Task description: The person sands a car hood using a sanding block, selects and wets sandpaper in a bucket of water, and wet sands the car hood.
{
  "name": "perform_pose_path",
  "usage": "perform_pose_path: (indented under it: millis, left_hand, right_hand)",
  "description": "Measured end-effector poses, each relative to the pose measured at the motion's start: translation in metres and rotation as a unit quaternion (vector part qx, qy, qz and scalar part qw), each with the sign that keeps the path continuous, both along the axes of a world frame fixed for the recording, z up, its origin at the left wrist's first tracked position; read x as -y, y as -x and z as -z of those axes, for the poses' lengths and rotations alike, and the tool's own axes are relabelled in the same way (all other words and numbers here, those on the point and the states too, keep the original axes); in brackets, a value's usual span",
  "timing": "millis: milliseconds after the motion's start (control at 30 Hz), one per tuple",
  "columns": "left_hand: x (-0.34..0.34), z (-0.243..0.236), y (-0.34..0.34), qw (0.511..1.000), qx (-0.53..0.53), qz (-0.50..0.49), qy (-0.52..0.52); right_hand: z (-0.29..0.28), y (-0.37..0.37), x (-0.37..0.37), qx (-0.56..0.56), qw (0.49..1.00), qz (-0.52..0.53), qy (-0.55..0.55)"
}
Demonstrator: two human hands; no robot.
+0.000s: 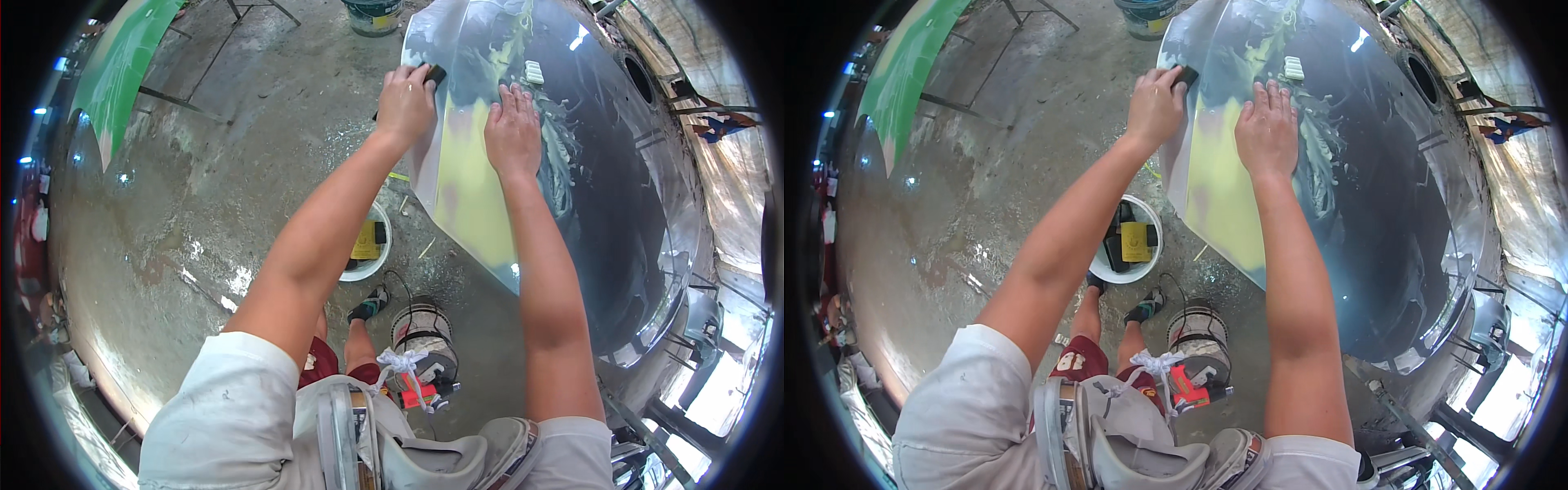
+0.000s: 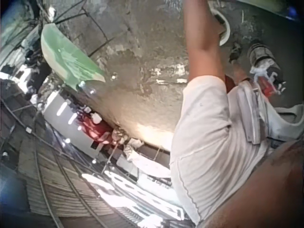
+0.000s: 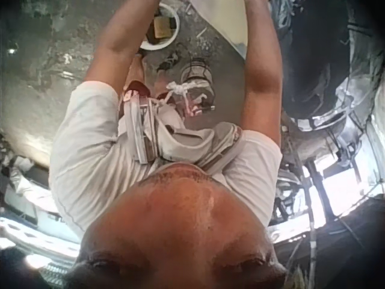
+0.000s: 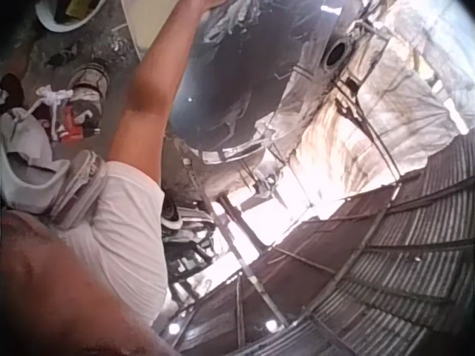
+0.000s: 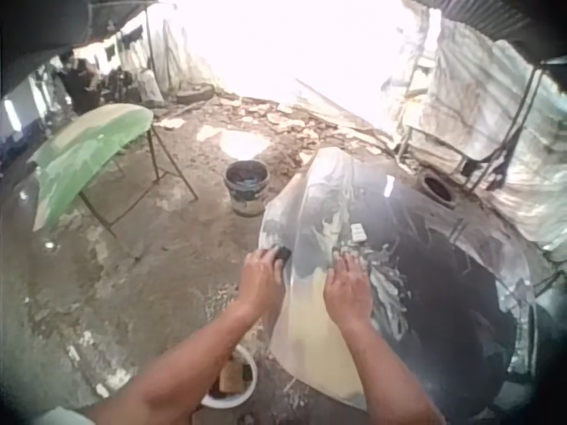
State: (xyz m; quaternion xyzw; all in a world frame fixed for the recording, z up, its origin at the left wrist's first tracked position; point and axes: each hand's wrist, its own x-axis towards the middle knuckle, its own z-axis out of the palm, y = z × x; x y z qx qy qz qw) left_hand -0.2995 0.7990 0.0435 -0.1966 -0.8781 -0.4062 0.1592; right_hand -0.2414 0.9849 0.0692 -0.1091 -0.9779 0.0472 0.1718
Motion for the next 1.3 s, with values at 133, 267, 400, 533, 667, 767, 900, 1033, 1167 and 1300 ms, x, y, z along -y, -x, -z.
perform_pose_path:
  millis: [133,267,400,533,667,767,900,1033,1167,1300]
  left_hand:
    - [-0.007,0.000,0.008,1.000,-0.001,0.010,-0.005]
    - [-0.008,0.004,0.002,1.000,0.005,-0.008,0.003]
    - [-0.004,-0.005,0.018,1.000,0.013,-0.002,0.010]
    - [-0.002,0.005,-0.001,1.000,0.014,-0.009,-0.013]
    - [-0.016,0.009,0.015,1.000,0.001,0.003,-0.020]
    - [-0.011,0.011,0.074,1.000,-0.010,-0.004,0.027]
    - [0.001,0.012,0.108,0.998,-0.032,0.032,0.054]
    - [0.001,0.013,0.049,0.999,-0.025,0.032,-0.025]
    - [0.025,0.007,-0.048,0.987,0.044,0.107,-0.109]
    - [0.103,0.015,-0.158,0.958,0.157,0.210,-0.118]
  right_hand:
    - [0.001,0.000,-0.006,0.001,1.000,0.001,0.001]
    - [0.004,0.001,-0.007,0.009,1.000,0.001,0.002]
    - [-0.001,0.000,-0.006,0.011,1.000,0.001,0.000]
    - [0.000,-0.001,-0.001,0.015,1.000,0.008,0.004]
    - [0.002,-0.005,-0.014,0.006,1.000,0.006,-0.006]
    - [0.007,-0.001,-0.004,0.000,1.000,0.000,-0.011]
    - [0.000,0.004,0.002,-0.013,1.000,-0.008,-0.005]
    - [-0.002,0.002,-0.004,0.005,1.000,-0.006,-0.012]
    - [-0.001,-0.003,-0.009,0.006,1.000,-0.012,0.016]
    - [-0.021,-0.044,0.055,0.093,0.973,-0.170,-0.128]
